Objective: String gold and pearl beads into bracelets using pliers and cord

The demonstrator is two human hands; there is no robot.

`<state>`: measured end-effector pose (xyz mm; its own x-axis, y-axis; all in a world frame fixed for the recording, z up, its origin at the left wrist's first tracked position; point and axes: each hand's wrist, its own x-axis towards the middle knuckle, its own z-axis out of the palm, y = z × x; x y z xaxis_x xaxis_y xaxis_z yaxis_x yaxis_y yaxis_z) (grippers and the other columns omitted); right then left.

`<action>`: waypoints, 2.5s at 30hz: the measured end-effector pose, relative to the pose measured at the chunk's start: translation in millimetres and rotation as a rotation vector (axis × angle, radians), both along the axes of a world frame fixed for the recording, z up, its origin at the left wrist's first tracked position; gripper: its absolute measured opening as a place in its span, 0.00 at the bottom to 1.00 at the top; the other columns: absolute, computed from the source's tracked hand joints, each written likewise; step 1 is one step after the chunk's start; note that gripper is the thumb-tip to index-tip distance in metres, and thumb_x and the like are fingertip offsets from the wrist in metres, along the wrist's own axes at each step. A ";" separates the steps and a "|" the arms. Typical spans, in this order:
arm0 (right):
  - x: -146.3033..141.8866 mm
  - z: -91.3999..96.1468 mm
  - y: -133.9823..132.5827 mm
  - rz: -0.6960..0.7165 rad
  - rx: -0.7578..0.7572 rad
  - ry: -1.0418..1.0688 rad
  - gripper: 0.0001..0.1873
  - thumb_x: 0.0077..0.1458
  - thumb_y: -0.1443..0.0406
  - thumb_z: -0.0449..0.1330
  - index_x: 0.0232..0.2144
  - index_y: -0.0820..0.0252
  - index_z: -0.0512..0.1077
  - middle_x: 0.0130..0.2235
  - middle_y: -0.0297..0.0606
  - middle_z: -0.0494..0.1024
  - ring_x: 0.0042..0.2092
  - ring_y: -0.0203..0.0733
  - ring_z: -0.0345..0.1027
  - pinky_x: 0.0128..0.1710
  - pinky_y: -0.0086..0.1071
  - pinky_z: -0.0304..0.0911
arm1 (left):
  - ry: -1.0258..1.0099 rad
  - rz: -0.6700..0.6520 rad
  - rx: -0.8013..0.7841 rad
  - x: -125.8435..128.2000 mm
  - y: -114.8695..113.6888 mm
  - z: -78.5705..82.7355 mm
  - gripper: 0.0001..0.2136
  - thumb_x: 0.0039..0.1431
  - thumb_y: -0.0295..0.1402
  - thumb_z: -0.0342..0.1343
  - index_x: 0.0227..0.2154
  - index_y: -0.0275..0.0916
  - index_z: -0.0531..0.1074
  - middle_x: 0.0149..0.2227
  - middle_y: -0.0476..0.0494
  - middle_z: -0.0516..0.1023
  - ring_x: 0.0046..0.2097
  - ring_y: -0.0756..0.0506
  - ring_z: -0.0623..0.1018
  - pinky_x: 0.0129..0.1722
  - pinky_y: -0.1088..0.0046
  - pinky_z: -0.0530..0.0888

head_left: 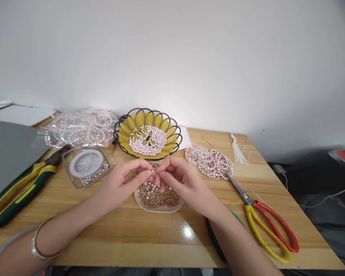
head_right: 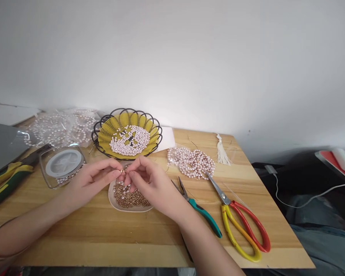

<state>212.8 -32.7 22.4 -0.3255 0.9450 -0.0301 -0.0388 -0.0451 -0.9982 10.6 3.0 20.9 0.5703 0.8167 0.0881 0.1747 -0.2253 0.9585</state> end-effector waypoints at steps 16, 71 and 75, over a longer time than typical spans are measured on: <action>-2.7 -8.5 -4.9 -0.039 0.249 -0.192 0.05 0.64 0.65 0.62 0.36 0.54 0.68 0.25 0.23 0.50 0.24 0.32 0.43 0.24 0.30 0.44 | 0.051 -0.076 -0.045 0.3 -5.4 0.3 0.10 0.69 0.35 0.50 0.31 0.39 0.69 0.25 0.54 0.66 0.25 0.52 0.65 0.22 0.79 0.62; 0.0 -7.0 -4.9 -0.043 0.403 -0.276 0.03 0.62 0.69 0.59 0.35 0.57 0.69 0.28 0.26 0.56 0.27 0.31 0.51 0.23 0.27 0.48 | -0.019 -0.025 -0.070 2.2 -11.0 -2.1 0.03 0.63 0.29 0.54 0.33 0.39 0.71 0.29 0.53 0.72 0.31 0.50 0.71 0.30 0.77 0.69; 0.7 -5.6 -6.8 -0.021 0.409 -0.275 0.03 0.63 0.70 0.59 0.35 0.57 0.69 0.27 0.26 0.58 0.27 0.31 0.51 0.24 0.27 0.49 | -0.038 -0.058 -0.070 1.6 -12.9 -2.9 0.03 0.63 0.27 0.53 0.33 0.40 0.68 0.29 0.53 0.69 0.32 0.50 0.69 0.30 0.76 0.67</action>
